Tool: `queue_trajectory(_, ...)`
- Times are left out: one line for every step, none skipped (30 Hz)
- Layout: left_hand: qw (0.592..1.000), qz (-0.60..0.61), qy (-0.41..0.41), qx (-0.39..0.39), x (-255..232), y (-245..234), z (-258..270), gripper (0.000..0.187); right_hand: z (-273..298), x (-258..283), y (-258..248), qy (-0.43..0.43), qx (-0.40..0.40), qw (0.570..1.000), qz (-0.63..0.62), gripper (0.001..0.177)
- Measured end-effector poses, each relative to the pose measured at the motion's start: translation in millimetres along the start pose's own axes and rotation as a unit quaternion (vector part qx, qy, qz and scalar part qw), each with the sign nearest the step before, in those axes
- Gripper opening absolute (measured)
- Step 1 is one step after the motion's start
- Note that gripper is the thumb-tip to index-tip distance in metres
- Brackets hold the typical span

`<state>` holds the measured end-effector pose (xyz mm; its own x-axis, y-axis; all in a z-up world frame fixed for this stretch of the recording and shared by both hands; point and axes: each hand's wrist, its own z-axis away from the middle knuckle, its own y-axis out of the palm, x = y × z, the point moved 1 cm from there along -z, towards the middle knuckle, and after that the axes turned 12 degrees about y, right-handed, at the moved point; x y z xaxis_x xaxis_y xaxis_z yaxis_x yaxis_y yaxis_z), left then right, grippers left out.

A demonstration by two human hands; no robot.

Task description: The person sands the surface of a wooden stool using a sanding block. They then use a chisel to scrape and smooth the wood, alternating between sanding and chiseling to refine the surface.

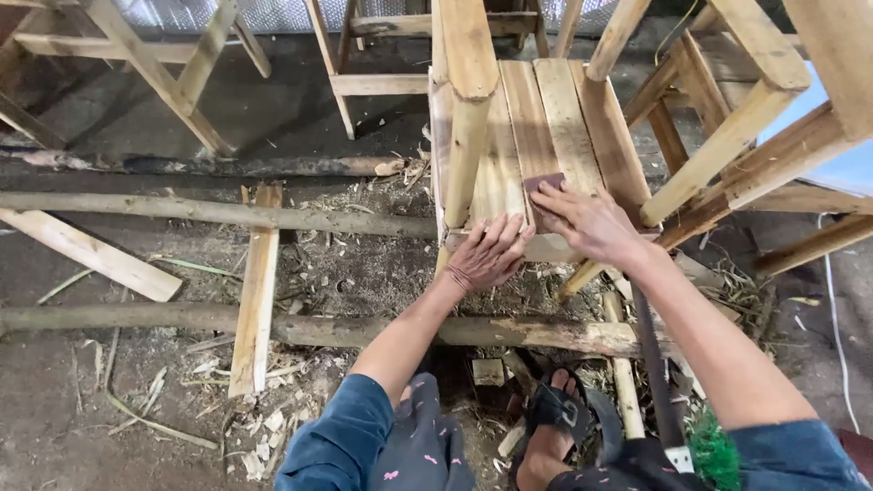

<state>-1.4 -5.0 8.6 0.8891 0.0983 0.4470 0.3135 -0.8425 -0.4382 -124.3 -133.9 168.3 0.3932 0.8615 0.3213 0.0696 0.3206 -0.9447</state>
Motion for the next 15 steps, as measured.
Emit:
queue_trajectory(1.000, 0.000, -0.002, 0.002, -1, -2, 0, 0.059, 4, -6, 4, -0.001, 0.002, 1.000, 0.000, 0.044)
queue_trajectory(1.000, 0.013, -0.008, 0.007, -3, -4, -1, 0.060, 9, -11, 7, -0.005, 0.013, 1.000, 0.005, 0.046)
queue_trajectory(1.000, 0.022, -0.013, 0.012, -2, -5, -3, 0.061, 12, -16, 10, -0.012, 0.020, 1.000, 0.011, 0.047)
queue_trajectory(1.000, 0.020, -0.013, 0.013, -3, -5, -2, 0.061, 16, -14, 5, -0.014, 0.020, 1.000, 0.010, 0.047)
queue_trajectory(0.999, 0.028, -0.012, 0.021, -2, -6, -2, 0.065, 20, -11, 2, -0.021, 0.022, 1.000, -0.005, 0.048)
queue_trajectory(0.999, 0.035, -0.012, 0.029, -1, -6, -1, 0.068, 24, -8, -2, -0.029, 0.023, 0.999, -0.020, 0.049)
queue_trajectory(0.999, 0.033, -0.008, 0.030, -1, -10, -5, 0.068, 26, -7, -7, -0.031, 0.020, 0.999, -0.022, 0.049)
queue_trajectory(0.998, 0.042, -0.017, 0.040, 0, -14, -8, 0.068, 29, -5, -12, -0.050, 0.015, 0.999, -0.010, 0.055)
queue_trajectory(0.997, 0.053, -0.028, 0.051, -2, -19, -10, 0.067, 32, -3, -16, -0.069, 0.012, 0.998, 0.003, 0.062)
queue_trajectory(0.997, 0.051, -0.027, 0.053, -3, -29, -15, 0.067, 33, -5, -16, -0.071, 0.012, 0.997, 0.001, 0.062)
queue_trajectory(0.994, 0.071, -0.044, 0.065, -2, -37, -22, 0.068, 33, -7, -18, -0.071, -0.004, 0.997, 0.008, 0.072)
queue_trajectory(0.991, 0.090, -0.061, 0.077, -1, -44, -28, 0.069, 33, -9, -20, -0.071, -0.019, 0.997, 0.015, 0.083)
queue_trajectory(0.992, 0.086, -0.060, 0.077, -1, -41, -29, 0.069, 33, -15, -19, -0.074, -0.022, 0.997, 0.015, 0.083)
queue_trajectory(0.986, 0.118, -0.079, 0.088, 0, -37, -29, 0.068, 33, -20, -18, -0.055, -0.020, 0.998, -0.021, 0.087)
queue_trajectory(0.979, 0.151, -0.099, 0.099, -1, -33, -29, 0.069, 32, -25, -17, -0.036, -0.016, 0.998, -0.057, 0.092)
